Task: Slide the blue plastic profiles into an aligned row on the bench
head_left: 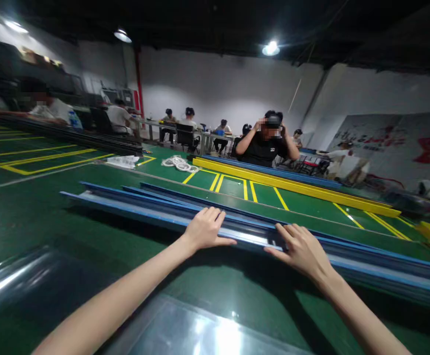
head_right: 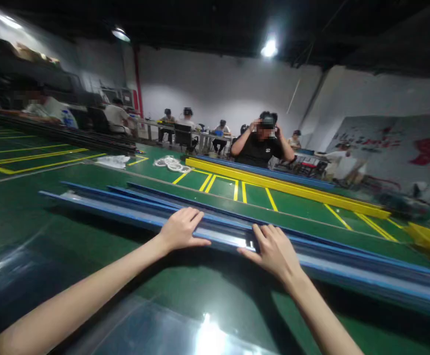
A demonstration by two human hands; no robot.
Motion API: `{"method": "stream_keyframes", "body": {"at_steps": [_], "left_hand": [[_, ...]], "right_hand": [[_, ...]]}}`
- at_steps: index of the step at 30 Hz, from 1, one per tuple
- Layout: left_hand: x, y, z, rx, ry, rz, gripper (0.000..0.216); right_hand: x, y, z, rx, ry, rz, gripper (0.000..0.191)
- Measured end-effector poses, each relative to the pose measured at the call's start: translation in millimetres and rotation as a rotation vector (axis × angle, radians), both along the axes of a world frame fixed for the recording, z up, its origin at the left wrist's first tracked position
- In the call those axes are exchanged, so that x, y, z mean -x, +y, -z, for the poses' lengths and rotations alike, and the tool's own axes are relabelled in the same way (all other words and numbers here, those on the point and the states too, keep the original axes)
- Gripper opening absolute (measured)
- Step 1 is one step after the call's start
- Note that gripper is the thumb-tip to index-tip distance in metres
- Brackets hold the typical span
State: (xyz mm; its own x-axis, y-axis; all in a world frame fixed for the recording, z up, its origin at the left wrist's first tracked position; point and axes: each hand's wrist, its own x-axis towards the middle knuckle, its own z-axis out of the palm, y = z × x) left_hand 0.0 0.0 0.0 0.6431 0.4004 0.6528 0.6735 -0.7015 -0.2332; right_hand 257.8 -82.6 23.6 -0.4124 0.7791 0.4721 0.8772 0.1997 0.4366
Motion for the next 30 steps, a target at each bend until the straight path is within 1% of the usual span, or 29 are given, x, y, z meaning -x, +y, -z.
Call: {"method": "stream_keyframes", "body": {"at_steps": [3, 6, 10, 14, 17, 21, 26, 30], "left_hand": [[11.4, -14.8, 11.4, 0.014, 0.017, -0.003, 0.078], [21.8, -21.6, 20.3, 0.025, 0.042, 0.003, 0.076], [32.4, -19.3, 27.8, 0.039, 0.084, 0.002, 0.072], [38.7, -17.8, 32.4, 0.072, 0.135, -0.009, 0.07], [42.2, -19.5, 34.9, 0.087, 0.157, -0.016, 0.069], [47.8, -19.6, 39.1, 0.099, 0.164, -0.037, 0.068], [58.9, -11.8, 46.3, 0.098, 0.194, -0.019, 0.067], [69.0, -6.4, 48.3, 0.086, 0.222, -0.023, 0.066]], "right_hand": [[13.0, -17.2, 12.4, 0.019, 0.019, 0.008, 0.064], [26.2, -26.0, 23.1, 0.081, 0.06, 0.03, 0.064], [40.0, -25.2, 37.3, 0.121, 0.132, 0.056, 0.063], [47.1, -21.2, 51.0, 0.155, 0.186, 0.066, 0.064], [50.2, -19.1, 55.5, 0.179, 0.196, 0.068, 0.066], [55.5, -17.6, 56.7, 0.198, 0.203, 0.064, 0.065], [68.8, -16.1, 62.7, 0.198, 0.217, 0.087, 0.065], [81.6, -14.4, 65.3, 0.192, 0.237, 0.116, 0.067]]}}
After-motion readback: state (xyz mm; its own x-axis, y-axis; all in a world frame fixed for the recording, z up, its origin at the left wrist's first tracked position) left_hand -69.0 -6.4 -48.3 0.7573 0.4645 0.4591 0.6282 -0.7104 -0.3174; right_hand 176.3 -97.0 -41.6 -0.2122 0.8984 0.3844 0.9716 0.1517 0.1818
